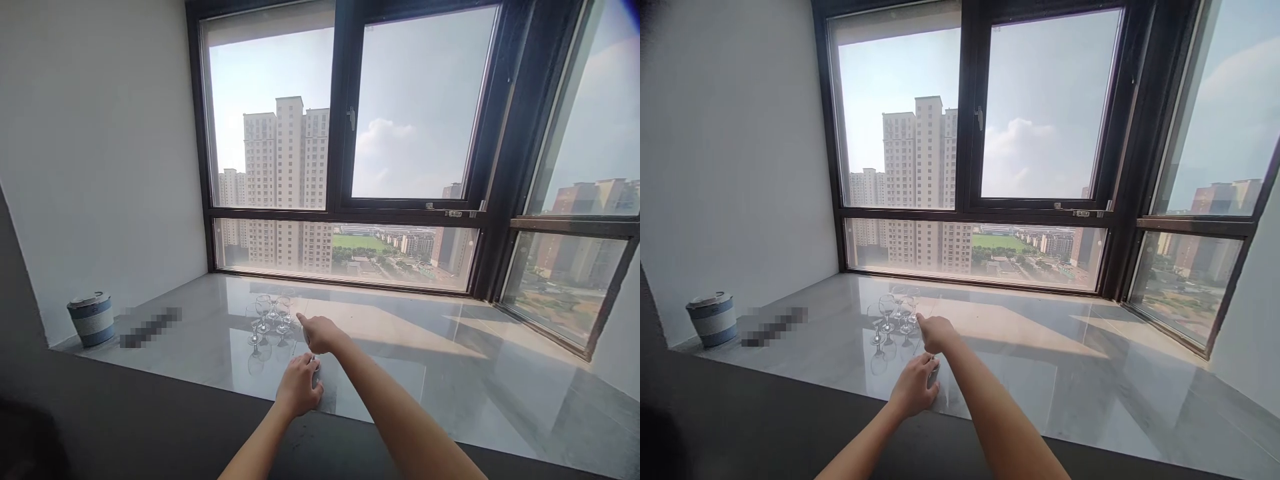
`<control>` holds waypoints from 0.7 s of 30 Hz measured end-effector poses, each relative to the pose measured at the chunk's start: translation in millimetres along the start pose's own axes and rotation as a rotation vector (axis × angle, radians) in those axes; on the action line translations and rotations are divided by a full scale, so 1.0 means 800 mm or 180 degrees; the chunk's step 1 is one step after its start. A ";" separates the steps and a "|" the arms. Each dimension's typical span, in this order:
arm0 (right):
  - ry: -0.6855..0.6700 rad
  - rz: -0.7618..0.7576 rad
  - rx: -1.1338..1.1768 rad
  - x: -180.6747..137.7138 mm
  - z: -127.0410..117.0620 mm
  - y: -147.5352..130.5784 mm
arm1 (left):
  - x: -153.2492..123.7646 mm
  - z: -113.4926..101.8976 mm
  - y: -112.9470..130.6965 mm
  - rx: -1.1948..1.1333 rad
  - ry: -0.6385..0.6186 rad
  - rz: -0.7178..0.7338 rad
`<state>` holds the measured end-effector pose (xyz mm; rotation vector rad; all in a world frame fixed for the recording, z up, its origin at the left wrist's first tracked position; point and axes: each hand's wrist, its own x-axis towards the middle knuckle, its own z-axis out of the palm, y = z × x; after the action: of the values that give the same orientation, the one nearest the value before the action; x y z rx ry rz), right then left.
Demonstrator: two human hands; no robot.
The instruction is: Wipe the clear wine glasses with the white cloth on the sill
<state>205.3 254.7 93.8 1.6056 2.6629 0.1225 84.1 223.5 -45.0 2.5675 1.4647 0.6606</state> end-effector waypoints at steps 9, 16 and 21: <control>0.0466 0.0162 0.0193 -0.005 0.021 0.013 | 0.002 0.005 -0.002 -0.0013 0.0031 0.0120; 0.0791 0.0451 0.0190 -0.013 0.031 0.001 | 0.001 0.004 -0.002 -0.0027 -0.0045 0.0061; 0.0672 0.0367 0.0207 -0.010 0.026 -0.002 | 0.001 0.003 -0.001 -0.0007 -0.0045 0.0006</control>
<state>208.6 247.8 72.7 1.8648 2.7506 0.2222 84.8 225.0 -47.6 2.5669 1.4565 0.6426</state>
